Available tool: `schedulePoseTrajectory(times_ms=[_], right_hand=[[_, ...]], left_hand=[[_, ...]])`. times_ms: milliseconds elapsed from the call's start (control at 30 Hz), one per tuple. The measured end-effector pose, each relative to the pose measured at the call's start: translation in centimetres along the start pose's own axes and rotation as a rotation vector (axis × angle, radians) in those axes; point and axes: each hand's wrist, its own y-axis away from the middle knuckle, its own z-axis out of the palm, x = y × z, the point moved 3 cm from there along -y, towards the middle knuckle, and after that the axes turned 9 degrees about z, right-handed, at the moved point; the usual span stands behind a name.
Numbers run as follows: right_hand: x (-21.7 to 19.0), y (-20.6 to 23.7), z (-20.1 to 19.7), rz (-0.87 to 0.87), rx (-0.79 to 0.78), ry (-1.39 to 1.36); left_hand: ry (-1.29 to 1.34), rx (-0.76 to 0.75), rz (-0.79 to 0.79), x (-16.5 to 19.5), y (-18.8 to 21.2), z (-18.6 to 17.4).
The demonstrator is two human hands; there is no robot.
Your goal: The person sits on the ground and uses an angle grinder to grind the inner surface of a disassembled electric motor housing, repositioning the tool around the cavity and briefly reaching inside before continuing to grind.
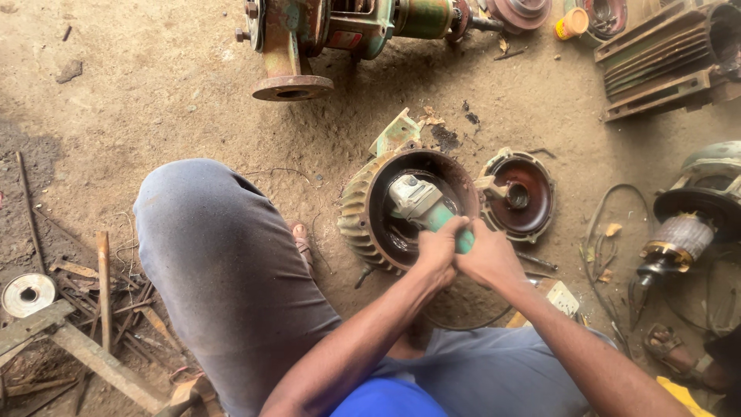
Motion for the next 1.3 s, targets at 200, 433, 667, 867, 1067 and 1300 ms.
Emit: schedulePoseTrajectory(times_ms=[200,433,667,867,1067,1300], right_hand=[[-0.2,-0.1,0.0,0.022,-0.031,0.023],[-0.3,0.1,0.2,0.041,-0.017,0.031],[-0.2,0.3,1.0,0.068,-0.01,0.025],[-0.1,0.3,1.6,0.053,0.015,0.01],[-0.4,1.1,2.0,0.063,0.034,-0.01],[-0.8,1.5,2.3,0.099,-0.05,-0.029]], left_hand=[[0.011,-0.026,-0.019,0.4,0.3,0.0],[0.018,-0.026,-0.008,0.5,0.2,-0.1],[0.013,-0.011,-0.011,0.6,0.1,-0.4],[-0.025,-0.011,-0.016,0.7,0.0,-0.8],[-0.057,-0.038,-0.016,1.2,0.4,-1.2],[-0.052,-0.068,-0.054,1.7,0.6,-1.6]])
